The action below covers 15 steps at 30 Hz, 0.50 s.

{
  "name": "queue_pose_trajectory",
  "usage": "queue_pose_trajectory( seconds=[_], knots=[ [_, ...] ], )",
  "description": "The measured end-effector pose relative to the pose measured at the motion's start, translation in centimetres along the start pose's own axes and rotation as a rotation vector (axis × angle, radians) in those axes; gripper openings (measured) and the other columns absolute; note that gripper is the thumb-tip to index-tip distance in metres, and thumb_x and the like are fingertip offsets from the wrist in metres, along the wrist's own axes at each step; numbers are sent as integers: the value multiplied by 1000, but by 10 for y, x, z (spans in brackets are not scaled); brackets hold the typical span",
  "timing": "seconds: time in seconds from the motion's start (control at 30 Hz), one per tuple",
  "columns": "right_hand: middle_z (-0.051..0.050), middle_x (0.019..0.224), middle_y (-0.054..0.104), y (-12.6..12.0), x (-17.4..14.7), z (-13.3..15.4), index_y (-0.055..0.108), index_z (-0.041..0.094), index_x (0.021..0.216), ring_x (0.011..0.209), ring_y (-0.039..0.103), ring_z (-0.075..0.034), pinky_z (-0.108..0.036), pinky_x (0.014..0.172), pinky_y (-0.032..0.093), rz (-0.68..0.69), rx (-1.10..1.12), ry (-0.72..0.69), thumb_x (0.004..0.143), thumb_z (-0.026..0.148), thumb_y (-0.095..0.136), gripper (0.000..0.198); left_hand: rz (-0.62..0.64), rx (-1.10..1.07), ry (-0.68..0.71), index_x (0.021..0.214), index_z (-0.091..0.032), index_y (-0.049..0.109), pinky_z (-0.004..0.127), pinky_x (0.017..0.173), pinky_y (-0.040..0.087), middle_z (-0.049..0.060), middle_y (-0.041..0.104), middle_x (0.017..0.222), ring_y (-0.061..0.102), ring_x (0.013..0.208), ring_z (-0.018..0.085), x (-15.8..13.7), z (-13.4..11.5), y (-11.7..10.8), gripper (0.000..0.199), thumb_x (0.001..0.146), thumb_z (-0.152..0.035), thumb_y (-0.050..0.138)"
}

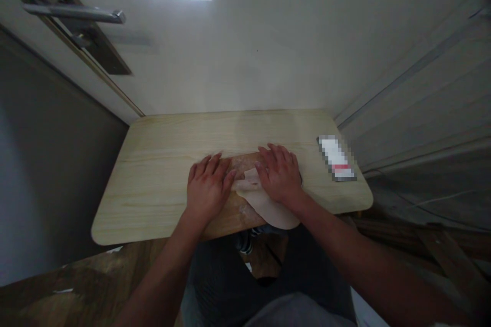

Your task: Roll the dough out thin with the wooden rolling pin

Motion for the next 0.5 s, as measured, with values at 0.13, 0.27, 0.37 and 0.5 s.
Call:
queue_pose_trajectory(
  seconds=[0.13, 0.27, 0.37, 0.5],
  knots=[
    [-11, 149, 49, 0, 5, -1, 50, 25, 144, 135, 40, -34, -54, 109, 28, 11, 9, -2, 101, 50, 36, 51, 13, 9, -25, 133, -28, 62, 54, 110, 37, 6, 53, 149, 45, 137, 33, 6, 1, 0, 46, 102, -48, 36],
    [-12, 149, 50, 0, 9, -1, 51, 24, 143, 134, 40, -34, -54, 108, 28, -6, 24, 7, 102, 50, 34, 51, 23, 14, -29, 132, -28, 62, 54, 109, 37, 7, 57, 145, 47, 135, 32, 11, 2, 1, 46, 102, -48, 34],
    [-13, 147, 51, 1, 13, -2, 53, 23, 141, 133, 42, -34, -54, 107, 28, -20, 34, 18, 102, 49, 34, 50, 33, 20, -29, 132, -27, 62, 53, 109, 37, 8, 59, 143, 49, 132, 31, 15, 3, 2, 47, 102, -48, 33],
    [-14, 145, 53, 3, 19, -3, 55, 22, 138, 132, 43, -34, -54, 107, 28, -27, 41, 20, 102, 48, 35, 49, 33, 25, -38, 133, -26, 61, 51, 109, 37, 8, 59, 142, 50, 131, 30, 21, 6, 5, 49, 102, -49, 31]
  ],
)
Point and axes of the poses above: each hand's wrist, its own x-axis towards the middle knuckle, its own y-axis out of the palm, z = x × y, the point moved 5 cm from there along x, towards the middle knuckle
